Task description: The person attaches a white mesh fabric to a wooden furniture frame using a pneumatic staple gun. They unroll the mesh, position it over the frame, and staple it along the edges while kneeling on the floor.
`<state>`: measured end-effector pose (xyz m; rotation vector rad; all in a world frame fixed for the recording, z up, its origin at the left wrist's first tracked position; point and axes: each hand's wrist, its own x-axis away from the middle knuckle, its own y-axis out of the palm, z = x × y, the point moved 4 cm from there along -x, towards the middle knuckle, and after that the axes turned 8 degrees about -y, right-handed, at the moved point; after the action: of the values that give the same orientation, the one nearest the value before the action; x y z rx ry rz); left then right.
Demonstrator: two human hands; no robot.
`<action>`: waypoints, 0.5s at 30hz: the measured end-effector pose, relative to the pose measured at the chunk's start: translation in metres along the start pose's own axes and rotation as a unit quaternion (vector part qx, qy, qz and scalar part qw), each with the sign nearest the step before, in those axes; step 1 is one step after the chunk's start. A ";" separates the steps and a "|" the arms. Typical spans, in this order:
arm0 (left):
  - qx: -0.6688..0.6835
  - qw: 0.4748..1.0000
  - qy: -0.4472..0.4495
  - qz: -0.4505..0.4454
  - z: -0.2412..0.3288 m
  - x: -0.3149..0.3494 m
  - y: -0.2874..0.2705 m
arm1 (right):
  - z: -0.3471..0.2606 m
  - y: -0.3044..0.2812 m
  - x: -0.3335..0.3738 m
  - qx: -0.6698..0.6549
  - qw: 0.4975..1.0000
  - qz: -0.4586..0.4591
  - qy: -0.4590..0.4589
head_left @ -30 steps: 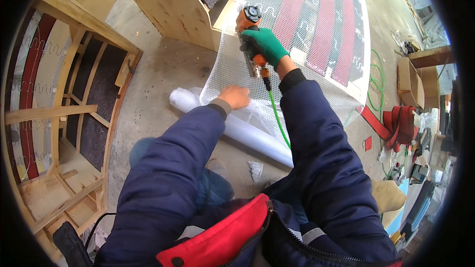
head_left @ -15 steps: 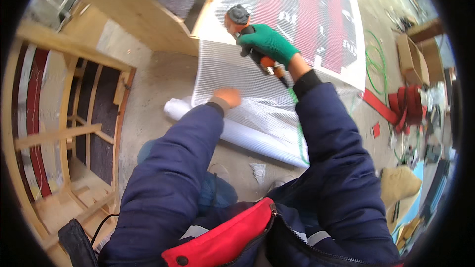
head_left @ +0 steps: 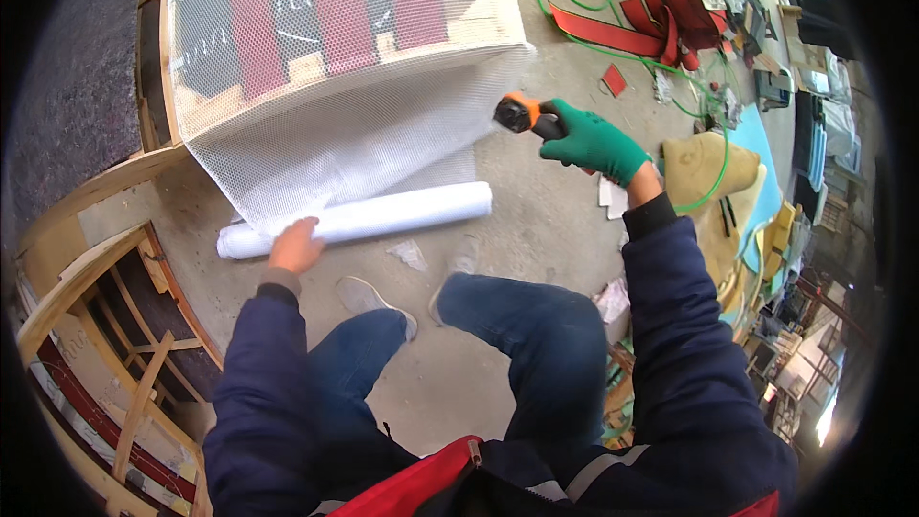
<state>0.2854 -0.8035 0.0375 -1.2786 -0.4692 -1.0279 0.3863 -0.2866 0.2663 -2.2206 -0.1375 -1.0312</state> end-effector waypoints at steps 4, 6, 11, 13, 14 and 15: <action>0.046 0.997 0.054 0.013 0.046 0.093 0.040 | 0.089 -0.020 0.056 -0.071 0.996 0.046 0.026; 0.056 0.997 0.048 -0.033 0.076 0.145 0.053 | 0.121 -0.025 0.090 -0.133 0.988 0.028 0.071; 0.202 0.967 -0.026 -0.156 0.147 0.254 0.049 | 0.165 -0.071 0.177 -0.101 0.986 -0.028 0.130; 0.234 0.967 -0.030 -0.096 0.159 0.274 0.035 | 0.189 -0.097 0.188 -0.129 0.980 -0.016 0.148; 0.248 0.965 -0.048 -0.068 0.160 0.285 0.029 | 0.202 -0.115 0.184 -0.081 0.990 -0.007 0.112; 0.270 0.961 -0.058 -0.029 0.162 0.298 0.023 | 0.217 -0.131 0.175 -0.031 0.996 -0.004 0.088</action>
<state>0.4931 -0.7624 0.3028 -0.8397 -0.8181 -0.7978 0.5975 -0.0836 0.3609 -2.1736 -0.0369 -1.2451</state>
